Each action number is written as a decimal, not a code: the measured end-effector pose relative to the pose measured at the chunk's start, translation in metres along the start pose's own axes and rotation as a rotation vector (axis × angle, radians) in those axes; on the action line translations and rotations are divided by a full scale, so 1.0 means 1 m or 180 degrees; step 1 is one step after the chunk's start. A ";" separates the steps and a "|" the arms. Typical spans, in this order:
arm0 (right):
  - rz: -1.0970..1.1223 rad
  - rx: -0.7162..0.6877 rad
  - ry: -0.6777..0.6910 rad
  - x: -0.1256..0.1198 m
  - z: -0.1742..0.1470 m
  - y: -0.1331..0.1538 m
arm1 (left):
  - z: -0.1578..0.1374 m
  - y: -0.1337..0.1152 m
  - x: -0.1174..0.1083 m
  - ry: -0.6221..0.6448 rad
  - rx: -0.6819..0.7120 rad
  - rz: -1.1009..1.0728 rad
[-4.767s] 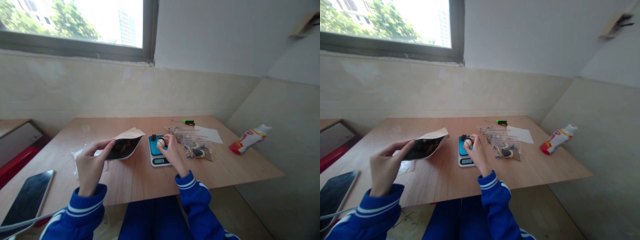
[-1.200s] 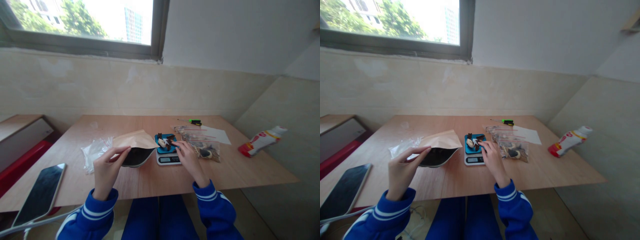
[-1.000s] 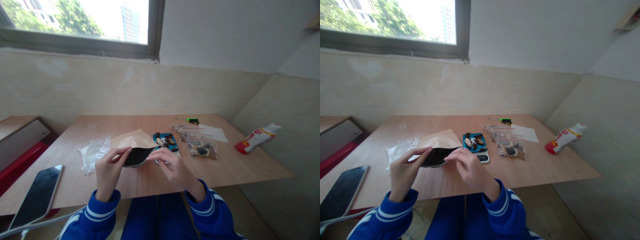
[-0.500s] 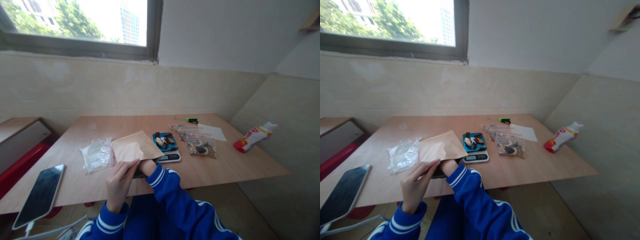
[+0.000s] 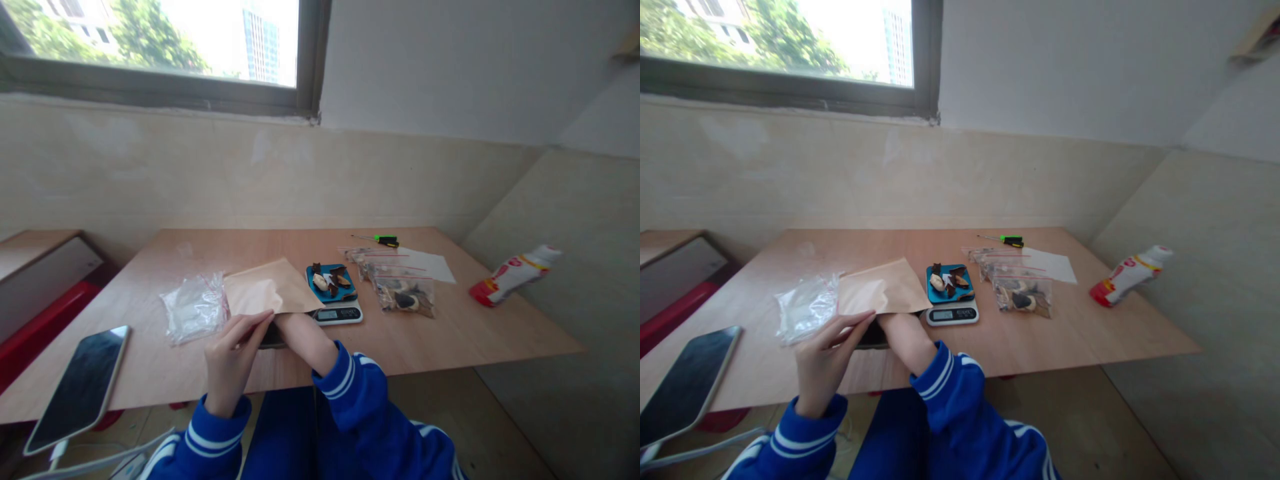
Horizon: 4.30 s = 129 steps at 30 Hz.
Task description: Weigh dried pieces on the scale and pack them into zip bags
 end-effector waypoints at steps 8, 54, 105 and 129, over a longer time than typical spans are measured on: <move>0.0374 -0.0339 -0.0034 -0.058 -0.027 0.015 | 0.018 0.004 -0.006 -0.0156 -0.0272 -0.0069; 0.1335 0.1341 -0.1866 -0.087 -0.039 -0.184 | 0.029 0.006 -0.020 -0.0389 -0.0476 -0.0094; 0.0197 -0.0066 -0.1717 -0.059 -0.053 0.019 | 0.016 0.015 -0.018 -0.0302 -0.0569 -0.0291; 0.0040 -0.0389 -0.1794 -0.065 -0.061 0.024 | 0.016 0.014 -0.019 -0.0333 -0.0649 -0.0385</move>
Point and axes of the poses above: each hand's wrist, its own z-axis towards the middle knuckle, its own x-axis out of the palm, y = z × x, the point moved 7 cm from there along z, towards the middle knuckle, and after that the axes turned 9 degrees about -z, right-handed, at the moved point
